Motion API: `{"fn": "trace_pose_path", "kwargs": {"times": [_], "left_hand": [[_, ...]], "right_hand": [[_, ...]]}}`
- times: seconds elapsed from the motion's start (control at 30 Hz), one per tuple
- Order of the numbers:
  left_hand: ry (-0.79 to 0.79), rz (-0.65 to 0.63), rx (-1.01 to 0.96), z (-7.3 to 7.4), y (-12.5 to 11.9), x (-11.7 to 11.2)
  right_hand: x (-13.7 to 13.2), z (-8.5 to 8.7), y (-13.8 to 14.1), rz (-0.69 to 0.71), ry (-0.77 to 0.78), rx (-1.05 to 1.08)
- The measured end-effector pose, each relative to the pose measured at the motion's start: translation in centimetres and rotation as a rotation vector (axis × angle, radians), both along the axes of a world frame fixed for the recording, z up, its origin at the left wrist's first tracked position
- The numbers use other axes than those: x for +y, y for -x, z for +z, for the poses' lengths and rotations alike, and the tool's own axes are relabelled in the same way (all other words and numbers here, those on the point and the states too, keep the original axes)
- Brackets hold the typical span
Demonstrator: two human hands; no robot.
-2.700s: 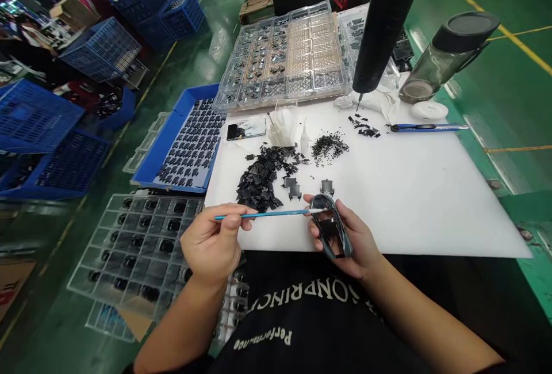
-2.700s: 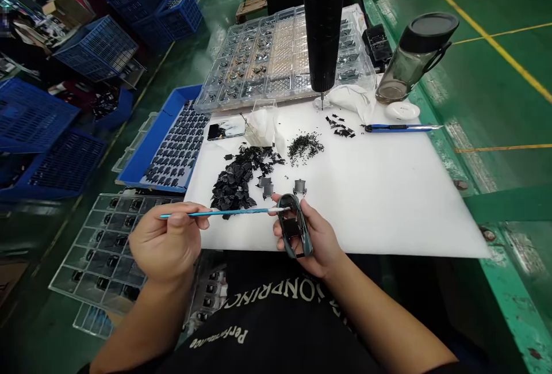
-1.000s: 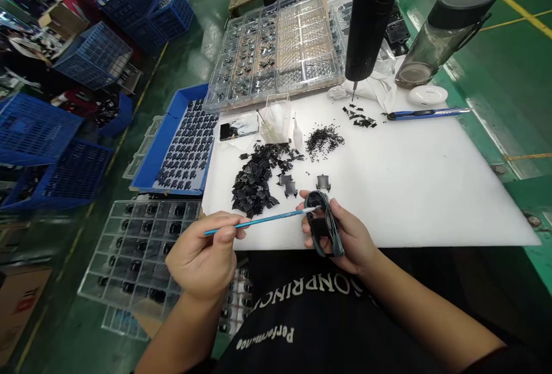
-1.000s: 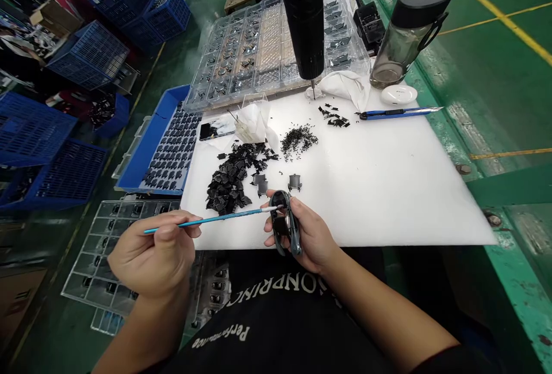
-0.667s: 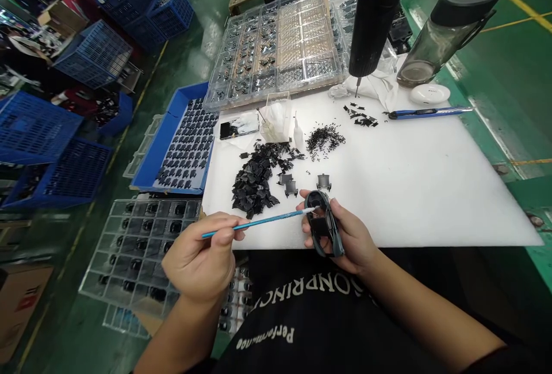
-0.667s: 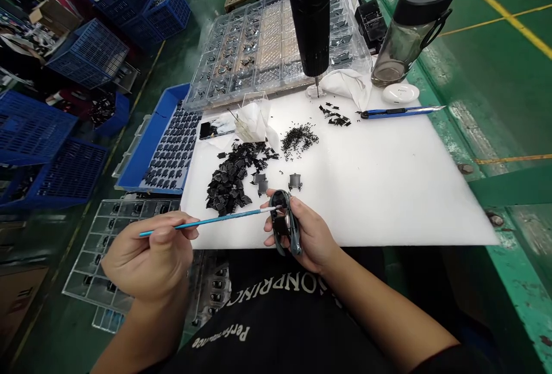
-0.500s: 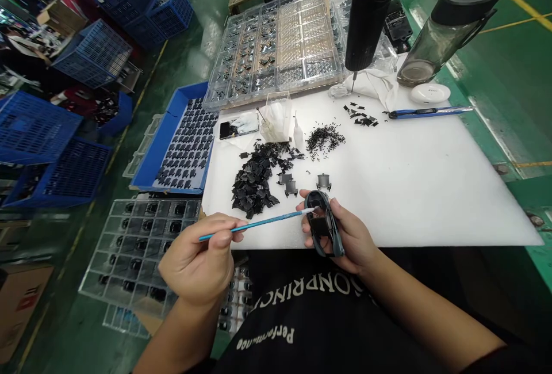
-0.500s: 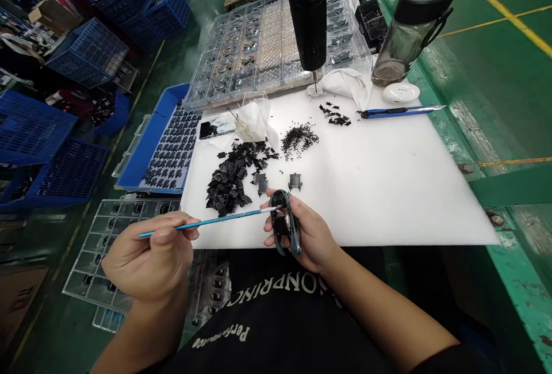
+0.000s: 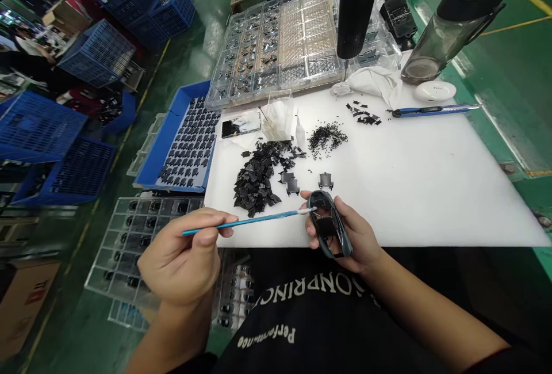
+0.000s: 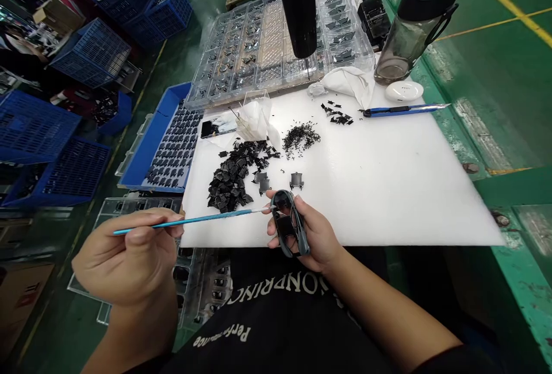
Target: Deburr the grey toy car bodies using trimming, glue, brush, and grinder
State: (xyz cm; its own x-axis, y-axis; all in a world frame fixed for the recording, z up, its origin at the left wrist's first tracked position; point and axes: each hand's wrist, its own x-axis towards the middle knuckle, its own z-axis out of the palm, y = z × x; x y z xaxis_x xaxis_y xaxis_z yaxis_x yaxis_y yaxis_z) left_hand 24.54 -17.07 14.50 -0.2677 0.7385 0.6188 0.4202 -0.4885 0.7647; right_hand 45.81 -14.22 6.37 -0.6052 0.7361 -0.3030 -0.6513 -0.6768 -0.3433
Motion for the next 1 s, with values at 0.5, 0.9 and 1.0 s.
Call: {"fn": "trace_pose_path", "kwargs": {"times": [0.5,0.9,1.0], "left_hand": [[-0.032,-0.172,0.187,1.1,0.8,1.9],[-0.022,-0.177,0.243,0.9,0.9,1.9],[-0.036,-0.132,0.254,1.2,0.8,1.7]], "right_hand": [[-0.4,-1.3,0.3,-0.033,-0.121,-0.086],[-0.3,-0.8,0.4,-0.013,-0.098,-0.083],[-0.3,-0.7,0.4,-0.032,-0.089,-0.061]]}}
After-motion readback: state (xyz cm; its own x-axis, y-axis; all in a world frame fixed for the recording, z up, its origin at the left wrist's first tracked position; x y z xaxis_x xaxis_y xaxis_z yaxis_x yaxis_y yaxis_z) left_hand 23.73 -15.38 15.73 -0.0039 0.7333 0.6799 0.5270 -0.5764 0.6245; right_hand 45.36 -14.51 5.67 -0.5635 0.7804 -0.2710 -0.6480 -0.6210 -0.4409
